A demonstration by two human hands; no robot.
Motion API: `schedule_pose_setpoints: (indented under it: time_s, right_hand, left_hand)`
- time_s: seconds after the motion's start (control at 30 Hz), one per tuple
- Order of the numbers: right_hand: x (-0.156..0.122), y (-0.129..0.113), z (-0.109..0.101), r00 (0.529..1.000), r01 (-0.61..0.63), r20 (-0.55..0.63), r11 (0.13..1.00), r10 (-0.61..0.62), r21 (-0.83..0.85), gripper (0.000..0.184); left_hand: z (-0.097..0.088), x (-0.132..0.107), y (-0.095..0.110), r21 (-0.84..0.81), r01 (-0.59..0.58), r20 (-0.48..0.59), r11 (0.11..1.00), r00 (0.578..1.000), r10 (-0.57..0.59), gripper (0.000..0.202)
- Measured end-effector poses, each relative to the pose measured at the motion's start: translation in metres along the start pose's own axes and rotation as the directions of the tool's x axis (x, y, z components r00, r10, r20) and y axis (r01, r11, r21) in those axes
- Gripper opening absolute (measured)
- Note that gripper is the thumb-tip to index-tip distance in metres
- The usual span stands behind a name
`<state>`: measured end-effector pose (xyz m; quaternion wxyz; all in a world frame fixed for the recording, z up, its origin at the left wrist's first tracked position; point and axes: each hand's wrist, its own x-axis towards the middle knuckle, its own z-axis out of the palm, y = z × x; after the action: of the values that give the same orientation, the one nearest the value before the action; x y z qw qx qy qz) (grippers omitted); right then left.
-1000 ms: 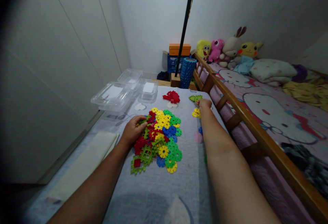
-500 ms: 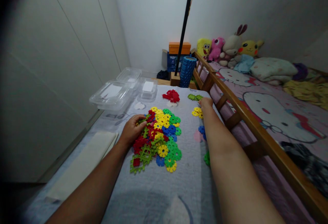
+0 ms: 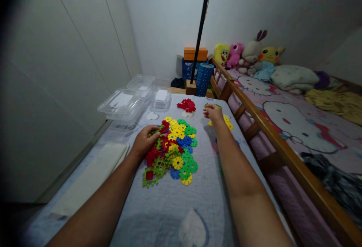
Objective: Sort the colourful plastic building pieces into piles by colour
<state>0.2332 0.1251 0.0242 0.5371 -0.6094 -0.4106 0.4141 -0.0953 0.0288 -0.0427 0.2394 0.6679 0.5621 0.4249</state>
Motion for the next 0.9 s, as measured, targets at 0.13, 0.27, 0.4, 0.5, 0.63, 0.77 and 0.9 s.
schedule_pose_setpoints:
  time_s: [0.13,0.27,0.4,0.5,0.63,0.77,0.9]
  right_hand:
    - [-0.034,0.012,0.029,0.928,0.244,0.352,0.915,-0.124,-0.321,0.018]
    - [-0.054,0.029,0.046,0.853,0.476,0.5,0.613,-0.148,-0.63,0.033]
    - [-0.06,0.039,0.045,0.854,0.506,0.508,0.404,-0.112,-0.762,0.051]
    - [-0.06,0.04,0.037,0.842,0.526,0.531,0.364,-0.097,-0.768,0.047]
    - [-0.06,0.037,0.03,0.821,0.552,0.565,0.377,-0.087,-0.744,0.036]
    - [-0.06,0.034,0.029,0.829,0.538,0.538,0.48,-0.154,-0.693,0.027]
    - [-0.062,0.027,0.025,0.843,0.471,0.515,0.677,-0.156,-0.565,0.015]
  left_hand:
    - [0.0,0.0,0.0,-0.017,-0.006,0.004,1.0,1.0,0.006,0.029]
    - [-0.001,0.0,0.0,-0.029,-0.006,0.003,1.0,1.0,0.006,0.029]
    - [-0.001,0.0,0.001,-0.027,-0.006,0.007,1.0,1.0,0.006,0.028]
    - [-0.001,0.0,0.0,-0.025,-0.004,0.008,1.0,1.0,0.004,0.03]
    - [0.0,0.0,-0.001,-0.013,0.005,0.001,1.0,1.0,-0.005,0.03]
    - [-0.001,0.0,0.0,-0.022,-0.001,0.007,1.0,1.0,0.001,0.03]
    - [-0.001,-0.001,0.0,-0.024,0.003,0.01,1.0,1.0,-0.003,0.031]
